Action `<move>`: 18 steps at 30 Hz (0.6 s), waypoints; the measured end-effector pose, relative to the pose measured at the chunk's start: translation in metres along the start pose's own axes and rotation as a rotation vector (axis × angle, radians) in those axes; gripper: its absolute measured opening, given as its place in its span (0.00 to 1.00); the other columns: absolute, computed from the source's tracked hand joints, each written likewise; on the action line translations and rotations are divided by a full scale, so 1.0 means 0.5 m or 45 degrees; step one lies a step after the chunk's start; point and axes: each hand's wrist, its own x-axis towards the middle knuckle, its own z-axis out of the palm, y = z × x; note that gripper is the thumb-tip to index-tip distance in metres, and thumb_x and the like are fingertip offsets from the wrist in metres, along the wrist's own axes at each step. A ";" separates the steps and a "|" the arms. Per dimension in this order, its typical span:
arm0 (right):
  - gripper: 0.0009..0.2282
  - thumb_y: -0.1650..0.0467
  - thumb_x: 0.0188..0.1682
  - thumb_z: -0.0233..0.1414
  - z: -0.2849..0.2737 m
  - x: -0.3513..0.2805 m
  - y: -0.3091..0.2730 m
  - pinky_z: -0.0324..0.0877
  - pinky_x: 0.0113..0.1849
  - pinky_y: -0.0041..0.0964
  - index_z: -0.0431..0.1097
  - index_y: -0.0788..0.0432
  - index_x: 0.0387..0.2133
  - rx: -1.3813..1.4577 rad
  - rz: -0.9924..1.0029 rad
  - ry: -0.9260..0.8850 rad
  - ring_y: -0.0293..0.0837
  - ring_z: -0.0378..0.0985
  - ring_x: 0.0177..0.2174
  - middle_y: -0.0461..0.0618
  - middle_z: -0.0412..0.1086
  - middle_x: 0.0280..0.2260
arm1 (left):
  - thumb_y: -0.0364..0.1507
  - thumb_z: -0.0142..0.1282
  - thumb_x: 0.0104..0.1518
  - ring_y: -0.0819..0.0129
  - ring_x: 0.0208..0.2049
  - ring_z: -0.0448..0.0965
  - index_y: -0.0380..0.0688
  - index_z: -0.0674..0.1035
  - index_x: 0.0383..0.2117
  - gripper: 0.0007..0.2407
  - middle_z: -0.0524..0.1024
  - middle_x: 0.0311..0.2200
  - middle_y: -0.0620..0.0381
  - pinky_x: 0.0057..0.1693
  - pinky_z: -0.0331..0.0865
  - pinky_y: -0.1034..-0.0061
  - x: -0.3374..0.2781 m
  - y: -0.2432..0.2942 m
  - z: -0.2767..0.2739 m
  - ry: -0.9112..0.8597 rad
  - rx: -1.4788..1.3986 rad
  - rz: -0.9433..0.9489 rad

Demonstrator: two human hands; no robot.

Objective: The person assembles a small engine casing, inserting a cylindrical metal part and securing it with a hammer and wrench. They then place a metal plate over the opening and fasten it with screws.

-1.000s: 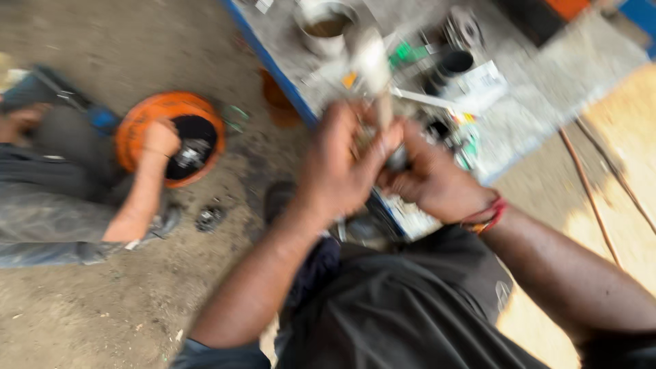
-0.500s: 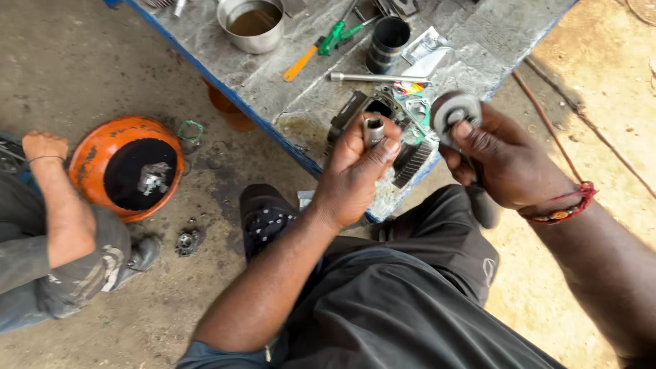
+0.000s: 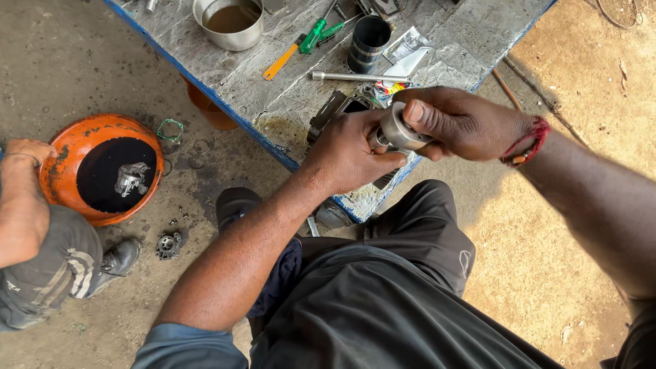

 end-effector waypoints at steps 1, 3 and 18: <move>0.30 0.46 0.50 0.36 -0.014 0.009 -0.001 0.71 0.24 0.35 0.71 0.58 0.41 -0.137 -0.080 -0.027 0.37 0.73 0.19 0.43 0.70 0.22 | 0.36 0.72 0.48 0.67 0.34 0.86 0.41 0.79 0.35 0.16 0.82 0.28 0.55 0.42 0.80 0.69 0.005 -0.002 -0.001 -0.110 0.046 -0.135; 0.26 0.48 0.51 0.41 -0.041 0.025 -0.003 0.68 0.25 0.40 0.70 0.58 0.38 -0.485 -0.307 -0.031 0.42 0.74 0.20 0.48 0.69 0.20 | 0.38 0.71 0.48 0.67 0.33 0.87 0.42 0.80 0.33 0.15 0.82 0.27 0.55 0.42 0.80 0.69 0.014 -0.006 0.003 -0.111 0.054 -0.193; 0.25 0.51 0.58 0.39 -0.059 0.110 -0.103 0.72 0.26 0.41 0.75 0.58 0.33 -0.673 -0.197 0.114 0.41 0.78 0.22 0.47 0.73 0.18 | 0.24 0.64 0.54 0.71 0.33 0.88 0.42 0.82 0.37 0.06 0.84 0.29 0.57 0.41 0.83 0.75 0.062 -0.048 -0.059 0.337 0.011 0.092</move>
